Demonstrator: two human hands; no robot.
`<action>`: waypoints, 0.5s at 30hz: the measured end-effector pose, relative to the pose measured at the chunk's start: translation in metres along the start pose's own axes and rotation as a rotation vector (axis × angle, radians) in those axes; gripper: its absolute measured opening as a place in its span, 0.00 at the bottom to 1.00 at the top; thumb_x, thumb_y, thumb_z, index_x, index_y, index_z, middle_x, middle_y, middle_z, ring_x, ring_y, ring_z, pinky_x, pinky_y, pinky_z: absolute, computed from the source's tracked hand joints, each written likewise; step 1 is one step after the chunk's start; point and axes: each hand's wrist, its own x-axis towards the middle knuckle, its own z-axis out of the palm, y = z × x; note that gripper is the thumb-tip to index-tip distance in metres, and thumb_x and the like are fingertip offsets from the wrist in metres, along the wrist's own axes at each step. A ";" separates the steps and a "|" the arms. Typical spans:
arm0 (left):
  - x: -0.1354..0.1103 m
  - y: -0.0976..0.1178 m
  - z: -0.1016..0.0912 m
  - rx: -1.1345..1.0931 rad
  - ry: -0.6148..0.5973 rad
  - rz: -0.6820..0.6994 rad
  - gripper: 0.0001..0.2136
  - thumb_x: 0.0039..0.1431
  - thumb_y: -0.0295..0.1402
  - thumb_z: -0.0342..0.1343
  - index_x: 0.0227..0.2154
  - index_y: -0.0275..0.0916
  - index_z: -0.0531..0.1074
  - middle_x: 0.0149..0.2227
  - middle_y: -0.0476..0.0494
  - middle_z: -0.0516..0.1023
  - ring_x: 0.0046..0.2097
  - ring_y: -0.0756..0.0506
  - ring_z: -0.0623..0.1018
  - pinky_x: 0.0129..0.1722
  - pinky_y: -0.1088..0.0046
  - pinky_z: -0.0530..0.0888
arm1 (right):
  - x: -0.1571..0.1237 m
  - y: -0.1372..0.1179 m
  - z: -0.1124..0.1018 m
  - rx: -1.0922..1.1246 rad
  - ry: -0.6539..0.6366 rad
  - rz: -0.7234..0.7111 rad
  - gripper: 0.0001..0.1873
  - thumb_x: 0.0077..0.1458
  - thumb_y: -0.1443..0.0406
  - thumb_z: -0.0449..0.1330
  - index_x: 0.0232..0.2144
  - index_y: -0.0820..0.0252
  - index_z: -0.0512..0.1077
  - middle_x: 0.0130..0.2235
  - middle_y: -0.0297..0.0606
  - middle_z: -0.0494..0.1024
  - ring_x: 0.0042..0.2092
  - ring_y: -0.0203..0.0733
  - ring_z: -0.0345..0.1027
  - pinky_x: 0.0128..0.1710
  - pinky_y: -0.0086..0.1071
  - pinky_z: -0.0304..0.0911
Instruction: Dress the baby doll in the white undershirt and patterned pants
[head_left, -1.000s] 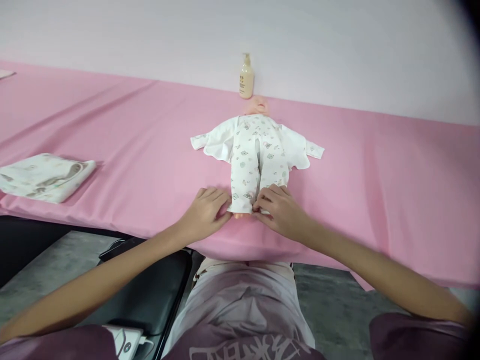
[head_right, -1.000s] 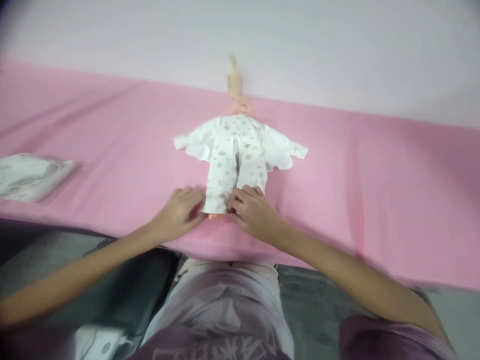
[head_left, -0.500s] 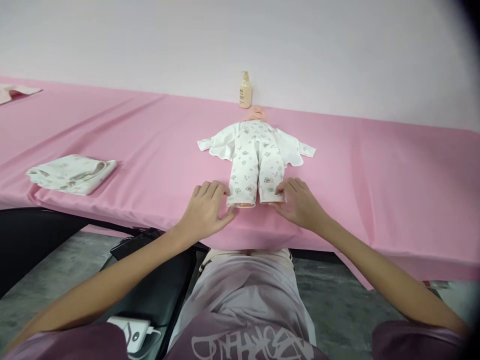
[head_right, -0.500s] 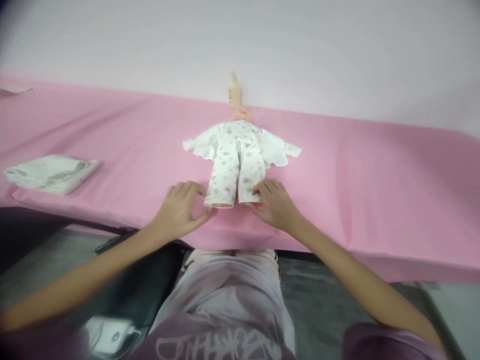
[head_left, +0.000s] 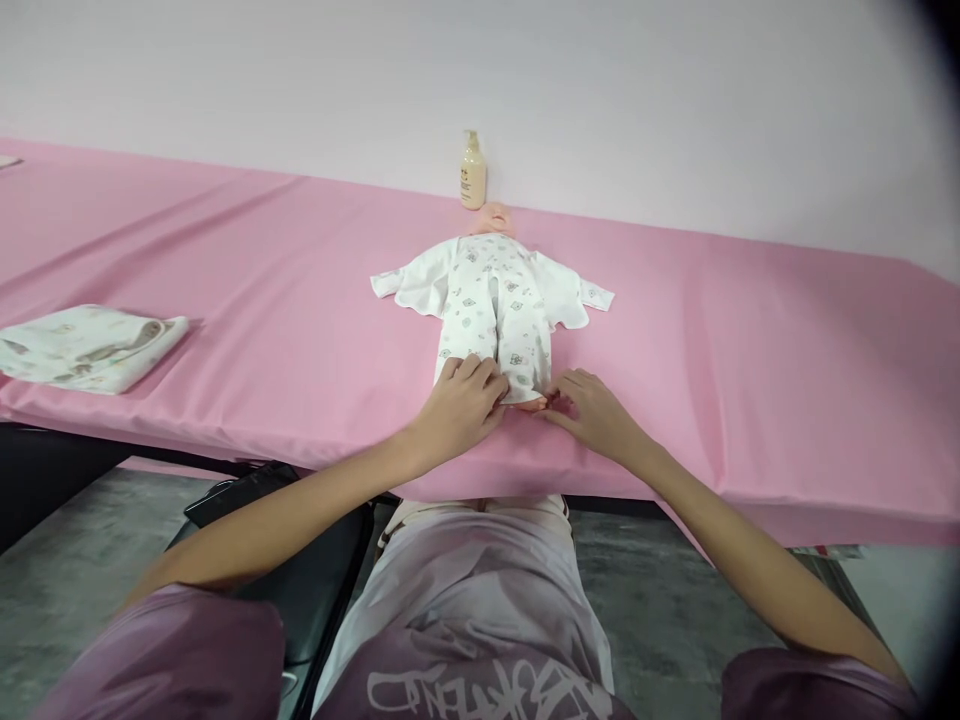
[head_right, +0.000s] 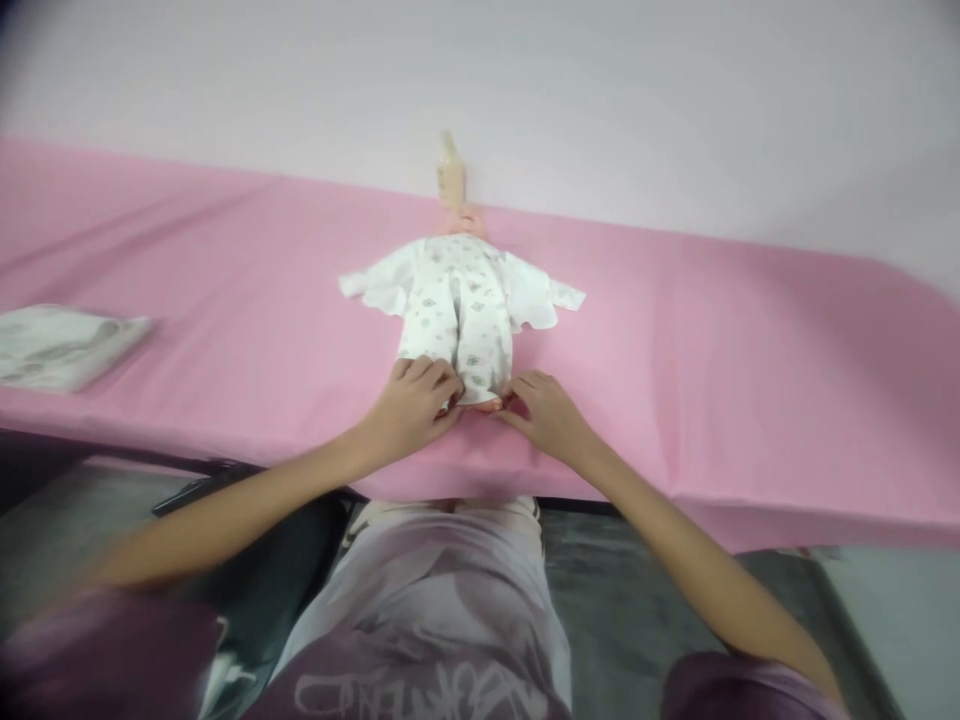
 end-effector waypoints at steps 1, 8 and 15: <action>-0.001 0.000 -0.001 -0.032 0.002 -0.011 0.01 0.75 0.30 0.62 0.44 0.41 0.79 0.52 0.33 0.83 0.53 0.30 0.78 0.52 0.48 0.70 | 0.000 -0.001 -0.003 0.002 -0.009 -0.003 0.15 0.79 0.51 0.65 0.42 0.54 0.75 0.42 0.42 0.84 0.45 0.56 0.77 0.51 0.49 0.68; -0.010 0.003 -0.019 -0.178 0.037 -0.084 0.04 0.69 0.30 0.64 0.42 0.44 0.74 0.50 0.37 0.84 0.52 0.32 0.78 0.53 0.49 0.70 | -0.005 -0.021 -0.029 -0.087 0.049 -0.098 0.12 0.76 0.56 0.67 0.40 0.54 0.73 0.41 0.39 0.83 0.43 0.51 0.75 0.49 0.48 0.65; -0.011 -0.081 -0.024 -0.266 0.148 -0.165 0.11 0.78 0.40 0.53 0.54 0.44 0.75 0.58 0.34 0.84 0.60 0.31 0.78 0.63 0.46 0.70 | 0.017 0.019 -0.041 -0.101 0.055 -0.035 0.16 0.83 0.52 0.57 0.48 0.53 0.78 0.51 0.47 0.85 0.52 0.59 0.76 0.58 0.56 0.69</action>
